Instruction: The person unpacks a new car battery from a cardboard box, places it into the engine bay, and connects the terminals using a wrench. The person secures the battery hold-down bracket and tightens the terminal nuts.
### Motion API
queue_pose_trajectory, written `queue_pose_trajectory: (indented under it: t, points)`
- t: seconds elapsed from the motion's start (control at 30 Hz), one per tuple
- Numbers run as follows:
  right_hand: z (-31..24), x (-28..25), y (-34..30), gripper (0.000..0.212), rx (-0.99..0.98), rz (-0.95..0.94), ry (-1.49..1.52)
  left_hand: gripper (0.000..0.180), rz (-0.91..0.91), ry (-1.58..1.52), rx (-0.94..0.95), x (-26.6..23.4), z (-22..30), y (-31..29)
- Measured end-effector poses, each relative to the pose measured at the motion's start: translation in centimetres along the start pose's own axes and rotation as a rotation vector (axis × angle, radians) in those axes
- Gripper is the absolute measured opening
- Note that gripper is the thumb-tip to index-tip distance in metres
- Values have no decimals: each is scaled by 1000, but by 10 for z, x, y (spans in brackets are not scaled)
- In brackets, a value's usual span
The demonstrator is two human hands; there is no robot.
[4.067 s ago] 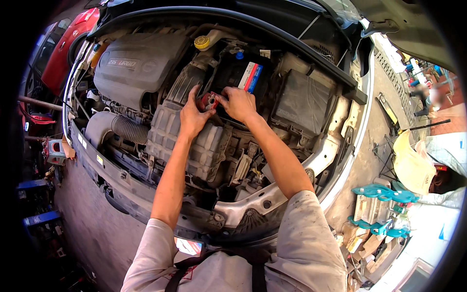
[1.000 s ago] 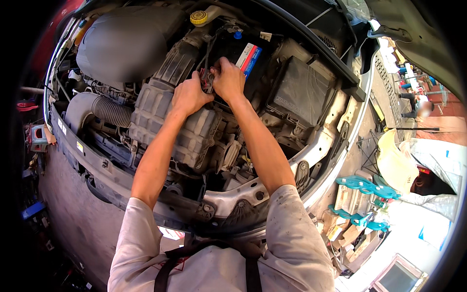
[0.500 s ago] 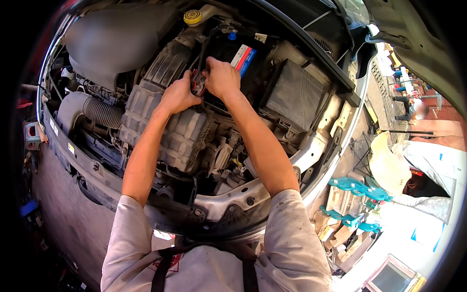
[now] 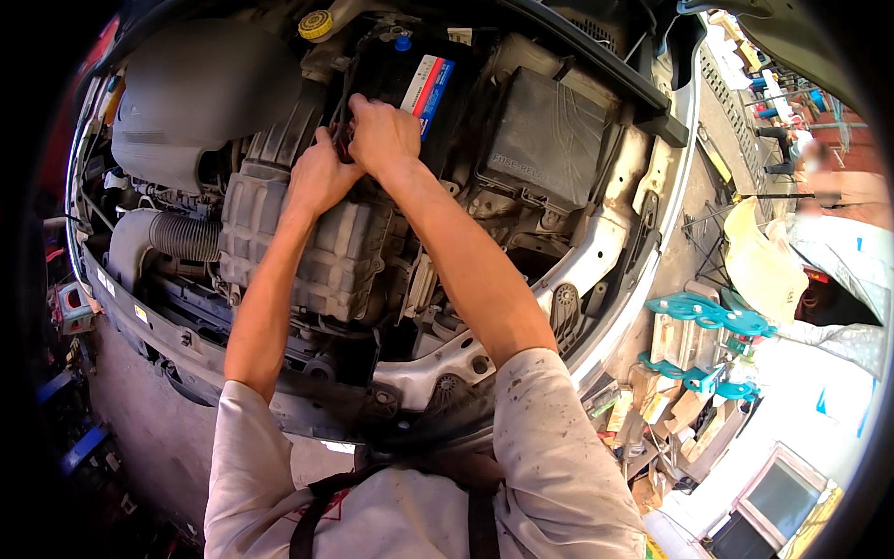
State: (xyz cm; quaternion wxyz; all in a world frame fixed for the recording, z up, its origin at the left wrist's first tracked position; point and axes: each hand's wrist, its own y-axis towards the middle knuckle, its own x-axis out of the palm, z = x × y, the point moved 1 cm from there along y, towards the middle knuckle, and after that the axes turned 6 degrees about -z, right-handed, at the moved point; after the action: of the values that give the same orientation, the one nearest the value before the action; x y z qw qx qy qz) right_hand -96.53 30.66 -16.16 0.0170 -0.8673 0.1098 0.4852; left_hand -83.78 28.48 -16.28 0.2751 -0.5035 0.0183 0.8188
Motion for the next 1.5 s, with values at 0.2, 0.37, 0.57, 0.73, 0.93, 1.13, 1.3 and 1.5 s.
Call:
queue_pose_trajectory:
  t: [0.2, 0.37, 0.57, 0.73, 0.93, 1.13, 1.3, 1.5]
  points:
    - [5, -6, 0, 16, 26, -95, -26, 72, -106, -45, 34, -5, -4, 4]
    - [0, 2, -3, 15, 28, -2, -48, 69, -145, -16, 117, -11, -18, 15]
    - [3, 1, 2, 15, -44, -73, -102, 72, -75, -23, 27, 0, -9, 2]
    - [-3, 2, -5, 15, 28, 6, -66, 72, -145, 36, 116, -12, -15, 14]
    - [1, 3, 2, 22, -21, -77, -102, 79, -38, -15, 4, 4, -8, 0]
    - [19, -6, -14, 28, 49, -39, 137, 80, 63, 36, 20, 4, 15, -9]
    - [24, -73, -21, 24, -23, 182, 418, 68, 135, 1, 11, 3, 7, -4]
    - [98, -227, 14, 19, -96, 661, 245, 48, 163, 30, -61, -1, 7, -3]
